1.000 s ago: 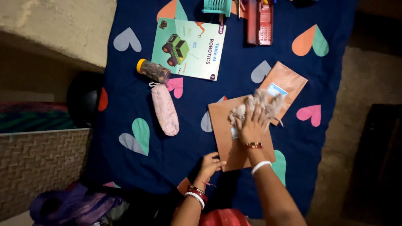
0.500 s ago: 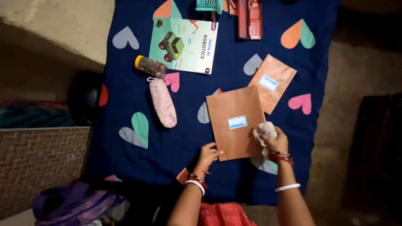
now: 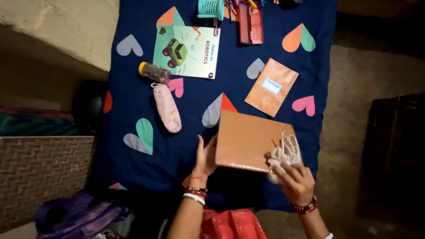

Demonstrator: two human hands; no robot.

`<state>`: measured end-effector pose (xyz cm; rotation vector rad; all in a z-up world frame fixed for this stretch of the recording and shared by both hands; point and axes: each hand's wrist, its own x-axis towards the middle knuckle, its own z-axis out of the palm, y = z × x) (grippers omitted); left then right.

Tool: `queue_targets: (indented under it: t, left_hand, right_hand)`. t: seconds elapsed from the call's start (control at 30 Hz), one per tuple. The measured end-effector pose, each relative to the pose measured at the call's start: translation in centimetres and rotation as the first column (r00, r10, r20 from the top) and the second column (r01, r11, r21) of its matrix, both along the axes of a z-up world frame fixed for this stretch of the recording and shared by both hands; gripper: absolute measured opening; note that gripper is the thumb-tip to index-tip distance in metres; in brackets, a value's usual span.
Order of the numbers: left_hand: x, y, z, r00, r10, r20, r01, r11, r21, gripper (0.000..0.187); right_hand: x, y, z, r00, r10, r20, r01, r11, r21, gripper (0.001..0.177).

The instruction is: The person wipes notebooks, a book, a container, and a pouch with a cloth, then places and organizes them onto a shelf.

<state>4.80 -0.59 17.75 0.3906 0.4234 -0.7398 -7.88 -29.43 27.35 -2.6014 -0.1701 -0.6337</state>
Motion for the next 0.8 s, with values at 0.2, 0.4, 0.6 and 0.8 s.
queue_targets:
  t: [0.2,0.4,0.6,0.8]
  left_hand:
    - [-2.7,-1.4,-5.4,0.936,-0.314,-0.158,0.347,0.75,0.564,0.061]
    - [-6.2,-2.2,-12.9,0.834,-0.504,0.224,-0.127,0.22,0.967,0.049]
    - [-6.4,-2.5,-13.8,0.856,-0.435,0.279,-0.299,0.022,0.954,0.027]
    - [-5.3,-2.8,-14.4,0.89,-0.428,0.155,-0.202,-0.065,0.977,0.019]
  right_hand:
    - [-4.3,-1.5,-8.6,0.868,0.066,-0.492,-0.095,0.995,-0.034,0.055]
    - [-1.5,7.0,-11.5,0.848,0.23,-0.478,-0.128,0.963,0.238,0.08]
    - [5.0,12.6,-15.4,0.802,0.149,-0.579,-0.149,0.988,0.047,0.075]
    - [8.7,10.1,-17.9,0.827,-0.003,-0.563,-0.045,0.996,-0.072,0.08]
